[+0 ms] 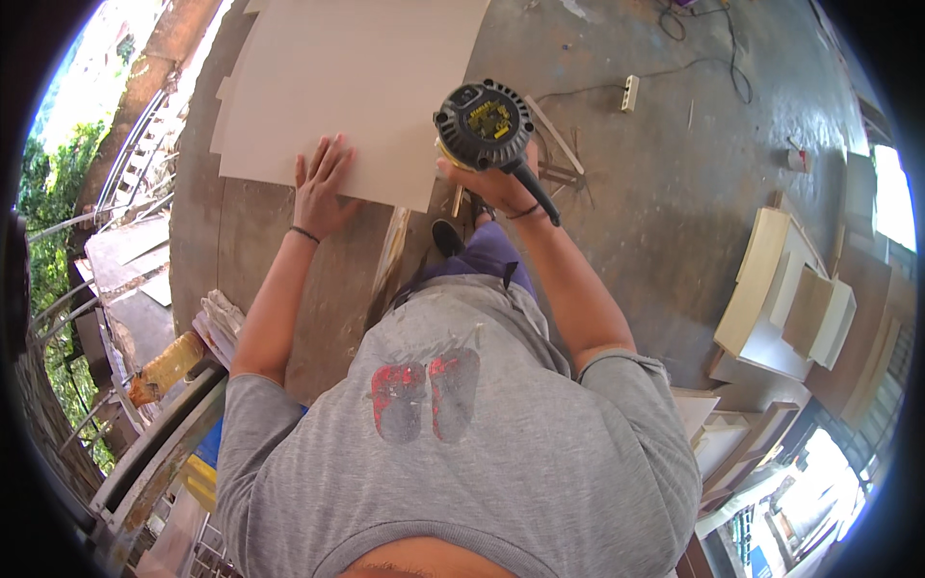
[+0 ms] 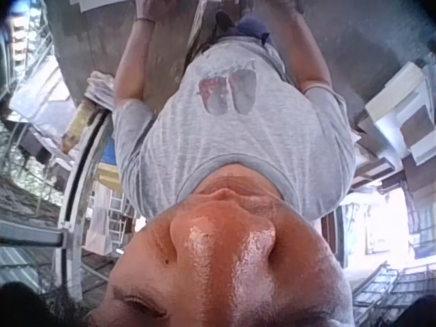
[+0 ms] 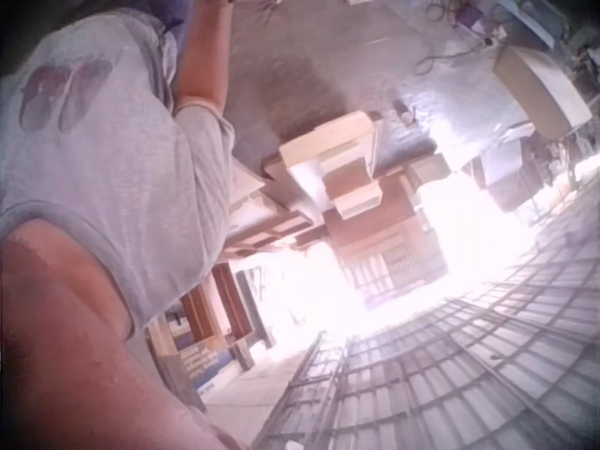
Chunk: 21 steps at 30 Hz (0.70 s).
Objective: The person uses a hand-held router to trim the edges of wood panels, moves the trimmed panels to a stack, and wipes the sawdust off the surface of a panel.
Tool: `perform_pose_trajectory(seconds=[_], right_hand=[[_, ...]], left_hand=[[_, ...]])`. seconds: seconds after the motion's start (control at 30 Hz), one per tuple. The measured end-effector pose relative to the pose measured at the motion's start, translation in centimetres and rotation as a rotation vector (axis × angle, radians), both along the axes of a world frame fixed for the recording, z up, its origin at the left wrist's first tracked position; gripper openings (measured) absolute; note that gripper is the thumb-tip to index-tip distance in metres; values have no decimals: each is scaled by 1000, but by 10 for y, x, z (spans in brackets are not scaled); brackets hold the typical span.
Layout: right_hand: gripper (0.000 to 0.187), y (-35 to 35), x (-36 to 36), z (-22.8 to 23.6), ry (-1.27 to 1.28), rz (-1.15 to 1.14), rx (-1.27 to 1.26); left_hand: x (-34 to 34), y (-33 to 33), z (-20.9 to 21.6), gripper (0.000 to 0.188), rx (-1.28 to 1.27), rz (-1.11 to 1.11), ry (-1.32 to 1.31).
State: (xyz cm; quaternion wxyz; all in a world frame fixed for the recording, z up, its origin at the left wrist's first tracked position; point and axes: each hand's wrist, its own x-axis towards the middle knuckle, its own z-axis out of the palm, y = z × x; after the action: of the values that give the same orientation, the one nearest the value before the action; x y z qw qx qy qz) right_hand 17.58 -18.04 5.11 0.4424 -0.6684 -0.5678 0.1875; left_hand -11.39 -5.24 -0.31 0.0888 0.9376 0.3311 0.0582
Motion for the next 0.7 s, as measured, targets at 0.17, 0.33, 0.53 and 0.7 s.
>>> perform_pose_trajectory(seconds=[0.17,0.33,0.53,0.7], right_hand=[[34,21,-2,-6,49,-2,1],[36,36,-5,-17,98,-22,3],[45,39,-10,-4,43,-8,-38],[49,35,-16,10,2,-88,-140]], left_hand=[[6,3,7,81,-27,-12,-38],[7,4,5,86,-11,-6,-48],[5,5,12,98,-54,-24,-19],[8,6,7,95,-40,-22,-8]])
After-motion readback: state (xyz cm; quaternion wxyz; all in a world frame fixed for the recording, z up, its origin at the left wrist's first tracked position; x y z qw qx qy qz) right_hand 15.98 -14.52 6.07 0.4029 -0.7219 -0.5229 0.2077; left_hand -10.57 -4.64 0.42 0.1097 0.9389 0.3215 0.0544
